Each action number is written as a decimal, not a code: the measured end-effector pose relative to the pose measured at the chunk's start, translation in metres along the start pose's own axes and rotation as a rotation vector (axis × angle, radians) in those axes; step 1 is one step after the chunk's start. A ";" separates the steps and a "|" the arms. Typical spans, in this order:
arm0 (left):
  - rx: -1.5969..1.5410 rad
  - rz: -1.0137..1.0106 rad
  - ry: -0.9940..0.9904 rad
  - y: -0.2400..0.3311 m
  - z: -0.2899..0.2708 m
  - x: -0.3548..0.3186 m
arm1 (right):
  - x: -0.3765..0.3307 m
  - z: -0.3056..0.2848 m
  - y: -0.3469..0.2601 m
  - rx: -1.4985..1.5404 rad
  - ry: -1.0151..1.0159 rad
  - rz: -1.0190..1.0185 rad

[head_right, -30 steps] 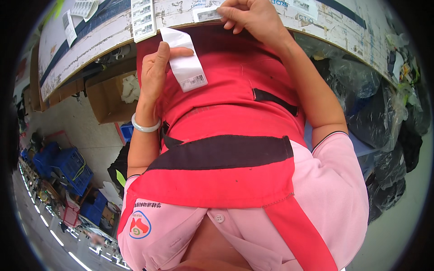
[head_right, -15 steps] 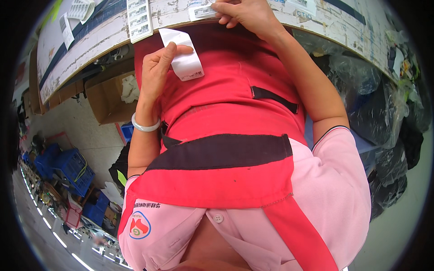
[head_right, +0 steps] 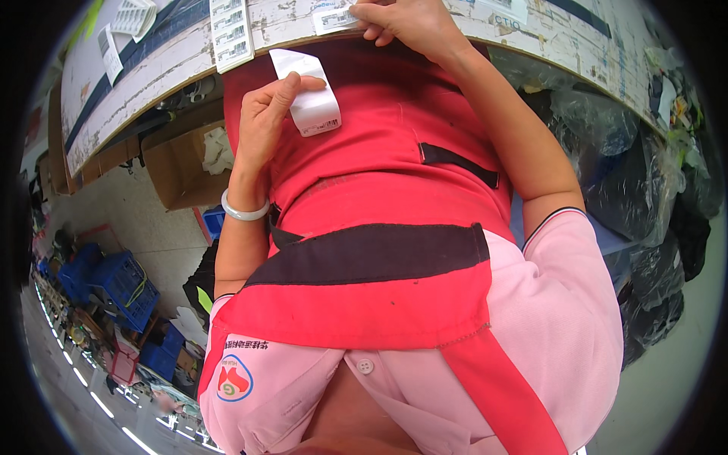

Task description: The recorder is separating and preparing small adhesive labels from a roll or sheet at a workbench.

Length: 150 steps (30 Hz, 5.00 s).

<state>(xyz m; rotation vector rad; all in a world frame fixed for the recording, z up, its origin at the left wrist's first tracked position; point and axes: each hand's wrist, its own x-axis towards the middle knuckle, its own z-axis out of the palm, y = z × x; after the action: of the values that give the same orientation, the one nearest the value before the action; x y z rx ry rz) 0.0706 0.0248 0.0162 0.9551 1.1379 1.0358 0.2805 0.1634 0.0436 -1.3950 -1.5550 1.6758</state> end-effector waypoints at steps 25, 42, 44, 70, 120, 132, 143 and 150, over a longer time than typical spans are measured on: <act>-0.086 -0.024 0.032 0.016 0.010 -0.005 | -0.024 -0.169 0.055 -0.749 0.599 -0.013; -0.169 -0.011 0.011 0.013 0.010 -0.009 | -0.059 0.025 0.004 0.067 -0.296 0.049; -0.129 -0.033 0.003 0.006 0.006 -0.010 | -0.060 0.033 0.007 0.053 -0.278 -0.026; -0.036 -0.032 0.017 -0.010 0.007 -0.006 | 0.002 -0.007 -0.002 0.015 -0.048 0.001; -0.810 -0.138 0.236 -0.071 -0.143 -0.089 | -0.032 -0.064 0.025 -0.625 0.449 -0.430; -0.217 -0.646 0.941 -0.244 -0.236 -0.109 | -0.002 0.023 -0.006 -0.946 0.027 -0.762; 0.044 -0.417 0.859 -0.180 -0.207 -0.068 | -0.003 0.025 -0.005 -0.817 0.002 -0.671; 0.036 -0.103 0.788 -0.115 -0.154 -0.043 | -0.007 0.079 -0.024 -0.731 -0.037 -0.887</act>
<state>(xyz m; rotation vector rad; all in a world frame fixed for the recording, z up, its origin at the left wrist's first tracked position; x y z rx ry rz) -0.0687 -0.0356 -0.1098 0.4973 1.8295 1.3554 0.2066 0.1277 0.0560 -0.6953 -2.4379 0.6174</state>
